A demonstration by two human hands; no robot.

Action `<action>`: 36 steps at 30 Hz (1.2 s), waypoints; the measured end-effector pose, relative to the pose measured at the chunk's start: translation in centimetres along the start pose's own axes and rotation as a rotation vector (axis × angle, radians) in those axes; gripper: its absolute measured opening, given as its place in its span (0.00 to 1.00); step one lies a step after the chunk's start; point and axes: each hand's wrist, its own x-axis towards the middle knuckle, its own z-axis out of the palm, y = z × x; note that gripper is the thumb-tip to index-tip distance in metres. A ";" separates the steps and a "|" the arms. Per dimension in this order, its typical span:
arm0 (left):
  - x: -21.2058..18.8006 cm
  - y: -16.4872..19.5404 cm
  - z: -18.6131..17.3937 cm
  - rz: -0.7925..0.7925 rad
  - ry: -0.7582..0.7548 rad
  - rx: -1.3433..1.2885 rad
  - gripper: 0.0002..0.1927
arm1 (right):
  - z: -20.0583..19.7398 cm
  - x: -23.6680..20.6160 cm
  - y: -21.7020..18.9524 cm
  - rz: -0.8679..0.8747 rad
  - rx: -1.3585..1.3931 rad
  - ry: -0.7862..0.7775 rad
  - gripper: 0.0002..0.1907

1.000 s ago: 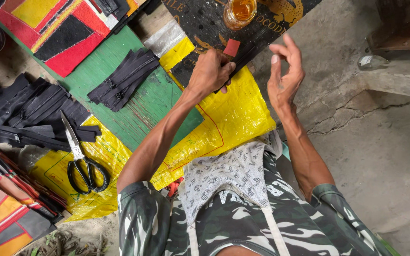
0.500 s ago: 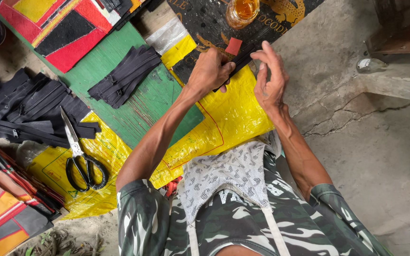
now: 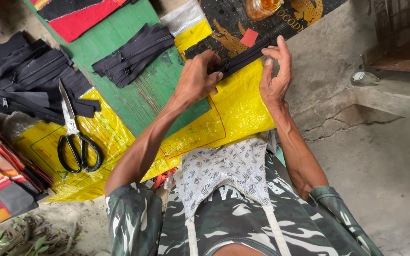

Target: The person sorts and arranges black zippers on a workbench, picking up individual zippers and placing them into a pile on a green mat, occasionally reaching toward a small jar and colorful fabric pieces on the table.

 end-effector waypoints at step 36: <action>1.2 -10.6 6.4 0.119 0.064 0.612 0.22 | 5.2 -7.4 -0.1 0.022 -0.474 -0.153 0.59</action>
